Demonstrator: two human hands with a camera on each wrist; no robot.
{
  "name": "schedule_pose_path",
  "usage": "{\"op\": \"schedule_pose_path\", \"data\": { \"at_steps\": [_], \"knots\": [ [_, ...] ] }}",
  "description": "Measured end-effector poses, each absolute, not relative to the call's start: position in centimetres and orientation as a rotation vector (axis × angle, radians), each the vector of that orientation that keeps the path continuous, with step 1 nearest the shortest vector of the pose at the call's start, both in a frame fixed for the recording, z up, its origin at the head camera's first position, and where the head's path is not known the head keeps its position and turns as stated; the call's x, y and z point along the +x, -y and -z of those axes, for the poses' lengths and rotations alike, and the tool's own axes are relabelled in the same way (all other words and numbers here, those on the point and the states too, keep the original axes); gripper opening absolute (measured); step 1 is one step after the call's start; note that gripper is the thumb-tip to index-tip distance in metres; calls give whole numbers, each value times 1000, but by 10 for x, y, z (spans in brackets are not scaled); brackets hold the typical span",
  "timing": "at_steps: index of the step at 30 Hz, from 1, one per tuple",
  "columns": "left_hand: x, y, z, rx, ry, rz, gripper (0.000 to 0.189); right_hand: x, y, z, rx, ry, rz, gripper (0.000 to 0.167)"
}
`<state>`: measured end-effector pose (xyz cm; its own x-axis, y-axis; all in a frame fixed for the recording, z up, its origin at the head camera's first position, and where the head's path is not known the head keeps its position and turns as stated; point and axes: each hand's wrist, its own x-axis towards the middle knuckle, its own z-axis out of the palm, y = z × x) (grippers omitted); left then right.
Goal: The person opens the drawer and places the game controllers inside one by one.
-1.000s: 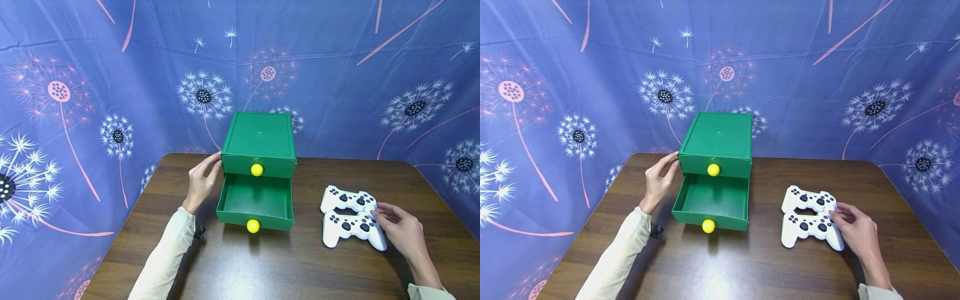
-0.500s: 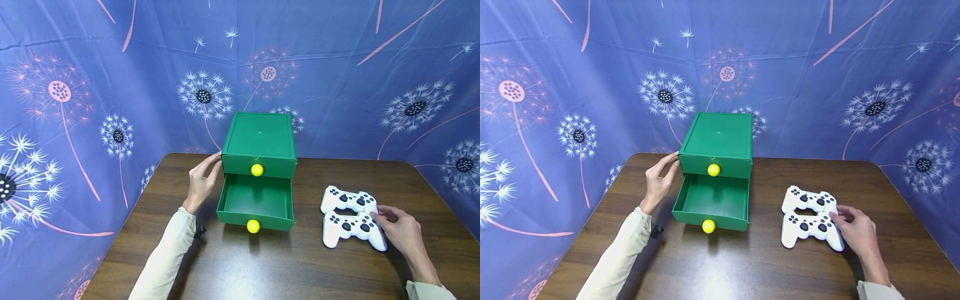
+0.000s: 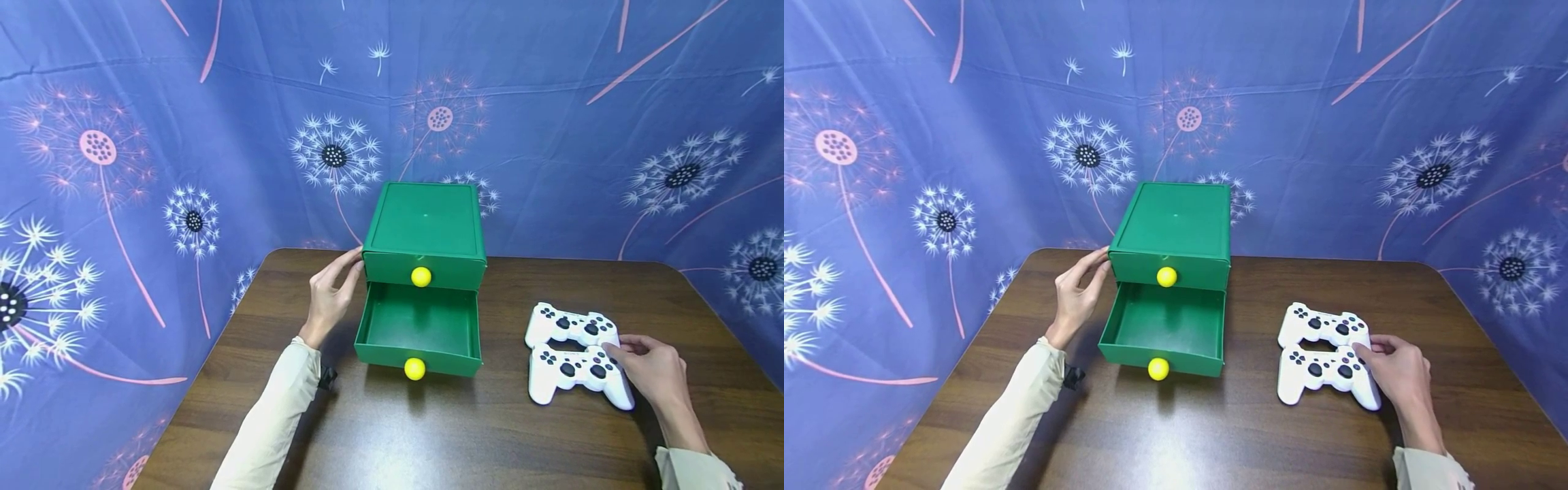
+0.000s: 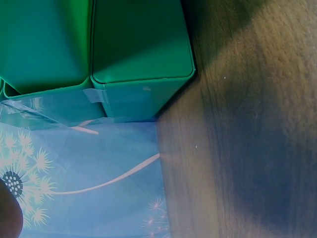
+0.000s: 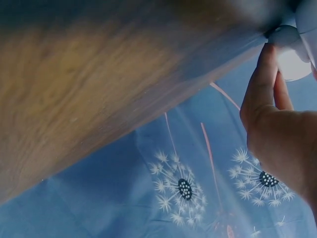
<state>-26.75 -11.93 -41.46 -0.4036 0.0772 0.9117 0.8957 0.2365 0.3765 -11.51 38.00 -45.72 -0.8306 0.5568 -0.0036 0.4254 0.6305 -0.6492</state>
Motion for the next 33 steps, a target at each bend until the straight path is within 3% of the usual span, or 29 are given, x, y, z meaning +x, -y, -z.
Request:
{"op": "schedule_pose_path", "data": {
  "at_steps": [10,18,24,33],
  "knots": [
    [-266,120,414,-908,1714,1247,43,-119,-381,456,-833,2672,-1006,56],
    [-268,120,415,-911,1705,1250,45,-122,-389,464,-655,2715,-921,56],
    [-268,120,416,-902,1710,1247,41,-126,-397,471,-524,2731,-884,64],
    [-268,121,416,-911,1704,1243,40,-131,-403,474,-536,2785,-914,71]
  ]
}}
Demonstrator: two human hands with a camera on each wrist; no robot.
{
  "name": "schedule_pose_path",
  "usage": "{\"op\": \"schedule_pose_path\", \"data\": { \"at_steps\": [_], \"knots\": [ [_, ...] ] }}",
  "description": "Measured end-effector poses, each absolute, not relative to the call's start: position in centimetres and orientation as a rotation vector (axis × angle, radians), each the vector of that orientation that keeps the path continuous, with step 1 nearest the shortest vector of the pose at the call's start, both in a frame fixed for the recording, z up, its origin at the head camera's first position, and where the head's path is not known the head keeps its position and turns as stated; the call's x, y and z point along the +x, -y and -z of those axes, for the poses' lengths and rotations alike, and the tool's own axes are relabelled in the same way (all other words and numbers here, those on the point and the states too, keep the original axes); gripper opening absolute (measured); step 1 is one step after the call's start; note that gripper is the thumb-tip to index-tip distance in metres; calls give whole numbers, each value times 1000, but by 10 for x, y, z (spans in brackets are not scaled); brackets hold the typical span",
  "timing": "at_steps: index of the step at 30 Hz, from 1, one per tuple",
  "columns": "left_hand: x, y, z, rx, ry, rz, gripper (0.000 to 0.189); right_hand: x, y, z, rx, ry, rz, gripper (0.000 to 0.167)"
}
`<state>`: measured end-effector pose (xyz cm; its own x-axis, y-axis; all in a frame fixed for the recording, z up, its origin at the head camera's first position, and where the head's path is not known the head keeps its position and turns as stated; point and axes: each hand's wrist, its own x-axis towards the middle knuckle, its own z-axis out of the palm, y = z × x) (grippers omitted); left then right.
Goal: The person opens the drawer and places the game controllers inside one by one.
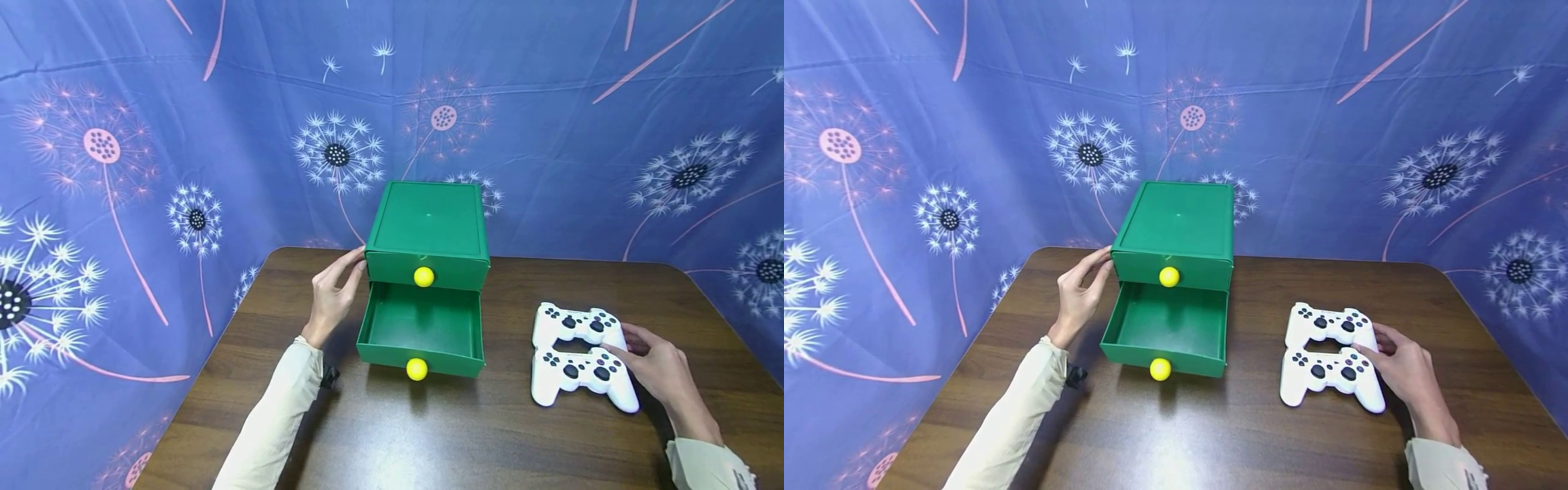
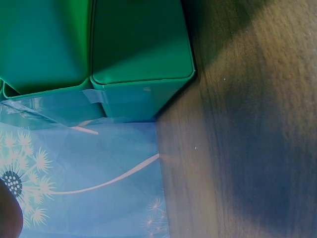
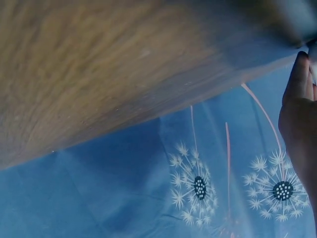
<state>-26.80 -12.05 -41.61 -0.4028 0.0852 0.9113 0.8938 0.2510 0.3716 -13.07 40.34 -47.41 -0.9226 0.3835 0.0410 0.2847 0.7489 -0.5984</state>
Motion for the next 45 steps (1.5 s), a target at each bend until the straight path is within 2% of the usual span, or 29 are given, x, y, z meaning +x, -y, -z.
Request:
{"op": "schedule_pose_path", "data": {
  "at_steps": [17,45],
  "knots": [
    [-267,120,416,-910,1708,1242,40,-134,-400,485,-481,2764,-807,70],
    [-268,119,415,-924,1678,1242,40,-122,-395,475,-448,2711,-666,59]
  ]
}}
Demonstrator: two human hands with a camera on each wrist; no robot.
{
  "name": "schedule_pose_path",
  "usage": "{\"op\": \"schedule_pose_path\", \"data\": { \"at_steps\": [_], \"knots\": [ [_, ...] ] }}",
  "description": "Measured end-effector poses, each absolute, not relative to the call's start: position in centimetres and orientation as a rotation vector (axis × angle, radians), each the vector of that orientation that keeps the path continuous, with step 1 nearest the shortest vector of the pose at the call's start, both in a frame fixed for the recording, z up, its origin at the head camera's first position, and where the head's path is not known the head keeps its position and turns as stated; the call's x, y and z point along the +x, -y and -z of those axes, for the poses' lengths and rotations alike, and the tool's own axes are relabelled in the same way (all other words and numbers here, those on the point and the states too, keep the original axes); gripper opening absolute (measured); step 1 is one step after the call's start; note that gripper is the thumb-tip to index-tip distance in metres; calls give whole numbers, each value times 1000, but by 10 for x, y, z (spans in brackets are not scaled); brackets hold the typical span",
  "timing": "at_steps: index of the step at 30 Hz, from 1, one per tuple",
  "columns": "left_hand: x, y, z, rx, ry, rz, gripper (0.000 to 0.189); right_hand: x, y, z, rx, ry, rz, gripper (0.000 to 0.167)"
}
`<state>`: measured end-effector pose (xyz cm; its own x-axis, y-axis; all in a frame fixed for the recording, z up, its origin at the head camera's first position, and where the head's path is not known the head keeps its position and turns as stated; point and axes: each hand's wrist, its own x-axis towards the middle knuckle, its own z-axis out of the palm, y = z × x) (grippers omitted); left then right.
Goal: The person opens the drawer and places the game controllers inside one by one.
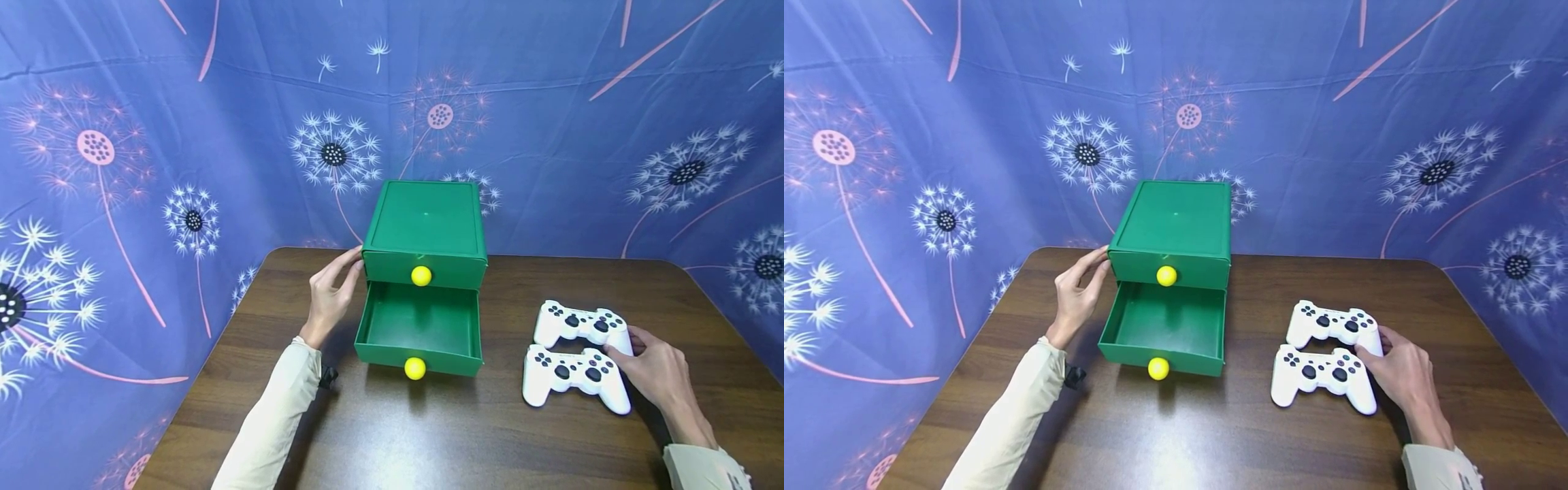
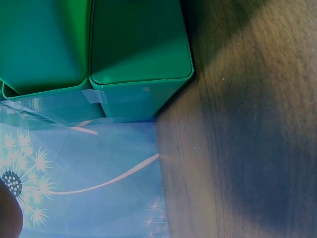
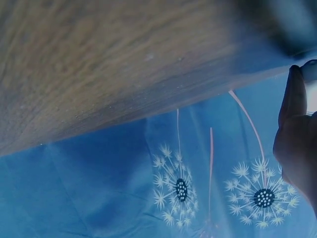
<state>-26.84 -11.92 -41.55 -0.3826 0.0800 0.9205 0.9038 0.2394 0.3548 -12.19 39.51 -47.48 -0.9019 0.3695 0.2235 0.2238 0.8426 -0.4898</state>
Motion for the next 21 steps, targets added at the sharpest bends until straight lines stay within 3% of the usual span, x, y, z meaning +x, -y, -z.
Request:
{"op": "schedule_pose_path", "data": {
  "at_steps": [13,21],
  "knots": [
    [-268,120,415,-918,1696,1252,39,-113,-385,464,-537,2602,-738,64],
    [-268,120,415,-918,1692,1243,40,-103,-374,455,-439,2465,-794,55]
  ]
}}
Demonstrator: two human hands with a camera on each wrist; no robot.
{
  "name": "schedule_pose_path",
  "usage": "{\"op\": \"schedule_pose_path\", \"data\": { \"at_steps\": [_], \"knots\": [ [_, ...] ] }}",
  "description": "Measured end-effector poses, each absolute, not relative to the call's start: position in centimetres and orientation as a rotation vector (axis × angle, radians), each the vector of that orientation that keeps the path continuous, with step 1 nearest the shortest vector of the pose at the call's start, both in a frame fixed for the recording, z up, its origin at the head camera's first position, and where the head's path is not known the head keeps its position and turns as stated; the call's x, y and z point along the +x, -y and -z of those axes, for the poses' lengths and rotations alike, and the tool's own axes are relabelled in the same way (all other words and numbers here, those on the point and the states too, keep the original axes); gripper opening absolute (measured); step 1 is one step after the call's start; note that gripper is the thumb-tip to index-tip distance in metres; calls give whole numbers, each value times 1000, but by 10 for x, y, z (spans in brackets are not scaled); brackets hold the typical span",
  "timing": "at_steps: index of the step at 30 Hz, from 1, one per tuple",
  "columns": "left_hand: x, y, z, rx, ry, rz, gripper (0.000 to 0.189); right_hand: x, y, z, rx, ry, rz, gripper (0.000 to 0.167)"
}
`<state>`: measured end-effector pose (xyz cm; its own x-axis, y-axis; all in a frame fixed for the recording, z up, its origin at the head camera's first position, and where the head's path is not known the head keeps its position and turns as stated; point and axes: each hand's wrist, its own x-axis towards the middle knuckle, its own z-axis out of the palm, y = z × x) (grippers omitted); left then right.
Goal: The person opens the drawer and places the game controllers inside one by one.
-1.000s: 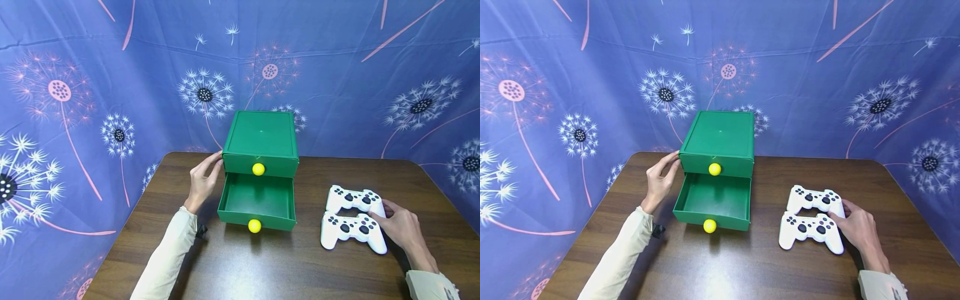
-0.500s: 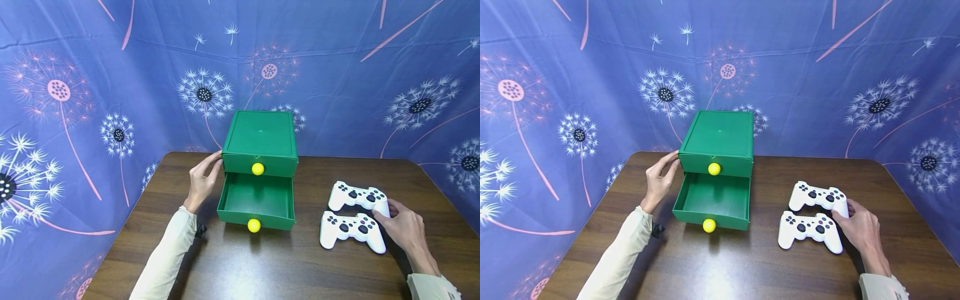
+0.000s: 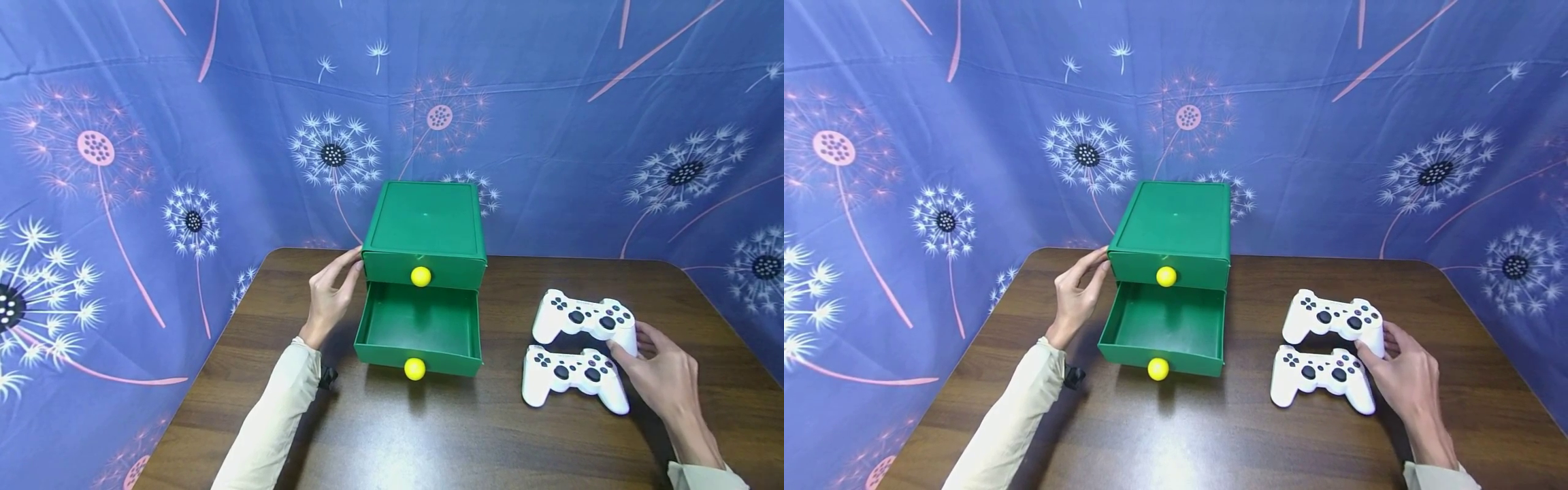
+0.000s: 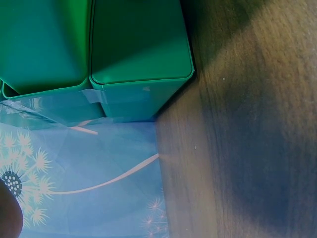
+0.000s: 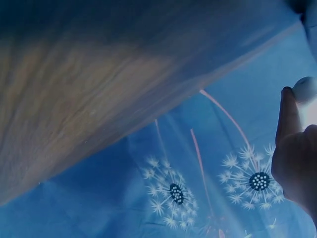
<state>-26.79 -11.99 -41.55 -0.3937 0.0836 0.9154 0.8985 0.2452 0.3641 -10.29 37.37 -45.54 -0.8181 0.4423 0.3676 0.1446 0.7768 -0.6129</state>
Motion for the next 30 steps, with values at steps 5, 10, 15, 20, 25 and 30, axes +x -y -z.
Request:
{"op": "schedule_pose_path", "data": {
  "at_steps": [5,10,15,20,25,30],
  "knots": [
    [-267,120,416,-918,1695,1240,42,-96,-363,452,-405,2407,-825,52],
    [-267,119,415,-912,1687,1237,40,-90,-349,447,-359,2368,-868,53],
    [-267,118,415,-907,1683,1238,40,-86,-336,440,-283,2306,-916,53],
    [-267,119,416,-908,1691,1247,39,-83,-323,432,-225,2260,-943,53],
    [-267,119,417,-907,1699,1247,39,-77,-310,428,-211,2247,-941,54],
    [-268,119,416,-911,1698,1252,39,-73,-299,426,-202,2217,-980,55]
  ]
}}
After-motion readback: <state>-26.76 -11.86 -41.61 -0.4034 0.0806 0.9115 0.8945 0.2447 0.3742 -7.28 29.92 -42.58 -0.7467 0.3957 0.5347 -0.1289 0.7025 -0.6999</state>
